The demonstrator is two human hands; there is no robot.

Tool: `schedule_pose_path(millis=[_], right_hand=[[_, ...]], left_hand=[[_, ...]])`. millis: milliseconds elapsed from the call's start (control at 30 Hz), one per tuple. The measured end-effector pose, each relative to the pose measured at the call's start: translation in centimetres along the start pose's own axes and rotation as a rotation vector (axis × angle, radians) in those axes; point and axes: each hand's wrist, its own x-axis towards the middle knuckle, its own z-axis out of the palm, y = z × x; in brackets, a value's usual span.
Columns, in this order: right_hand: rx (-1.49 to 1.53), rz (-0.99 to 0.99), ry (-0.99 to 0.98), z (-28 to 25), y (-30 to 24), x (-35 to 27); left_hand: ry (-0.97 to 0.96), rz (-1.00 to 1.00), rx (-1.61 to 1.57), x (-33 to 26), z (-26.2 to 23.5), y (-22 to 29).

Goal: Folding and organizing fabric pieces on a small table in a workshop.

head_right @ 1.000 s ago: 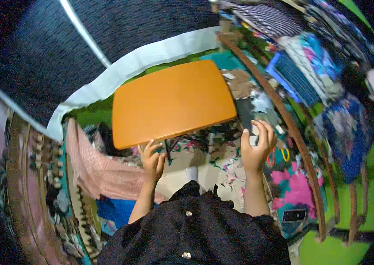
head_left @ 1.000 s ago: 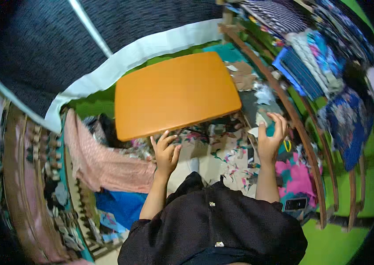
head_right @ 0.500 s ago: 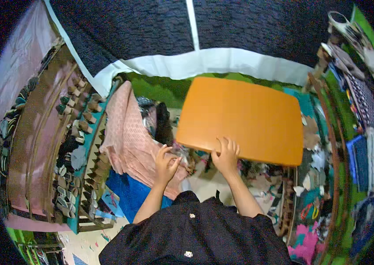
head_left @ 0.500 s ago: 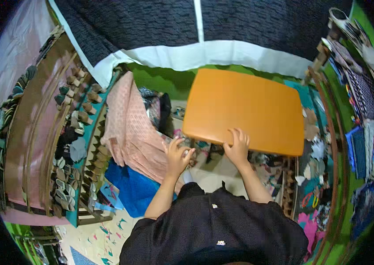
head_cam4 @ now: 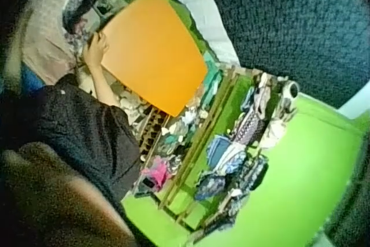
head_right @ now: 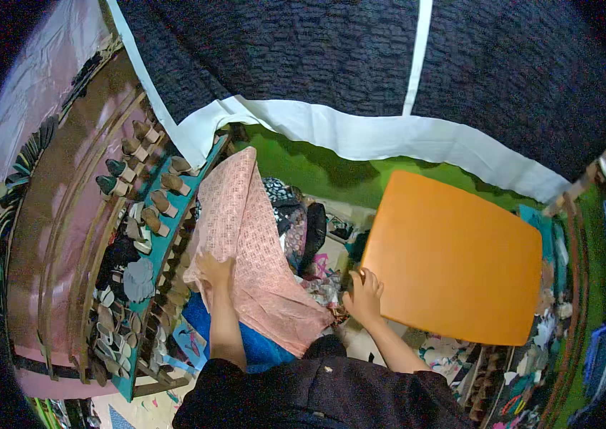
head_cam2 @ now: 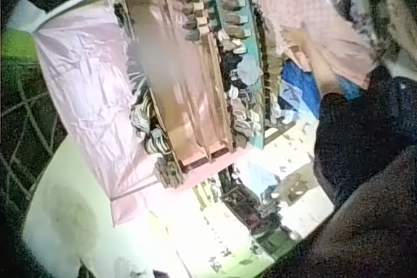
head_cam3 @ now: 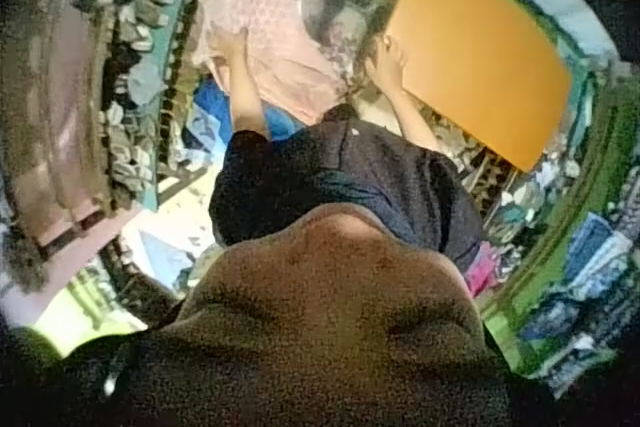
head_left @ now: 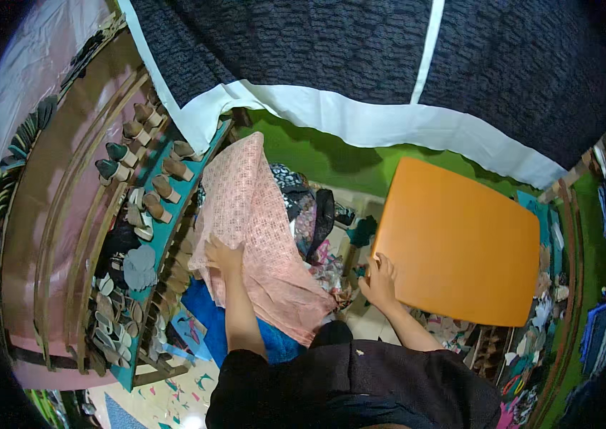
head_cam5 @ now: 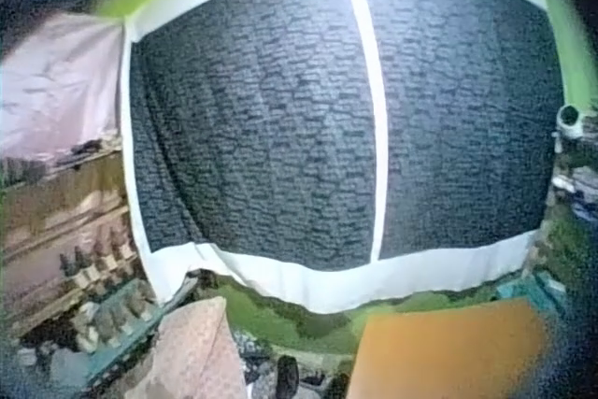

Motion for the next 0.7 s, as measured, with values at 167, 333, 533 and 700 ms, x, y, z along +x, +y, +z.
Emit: schedule_pose_path(millis=[167, 333, 533, 700], right_hand=[[-0.016, -0.022, -0.039, 1.7, -0.6, 2.2], [0.057, -0.027, -0.079, 1.5, -2.3, 3.6], [0.105, -0.048, -0.068, 1.1, -2.9, 4.3], [0.411, -0.044, -0.256, 1.4, -4.5, 3.6]], left_hand=[[-0.372, 0.005, -0.088, 2.3, 5.0, -3.5], [-0.224, 0.092, -0.468, 1.8, 8.1, -6.2], [-0.34, 0.091, -0.136, -0.2, 4.3, -1.3], [-0.162, 0.169, -0.327, -5.2, -2.6, -0.5]])
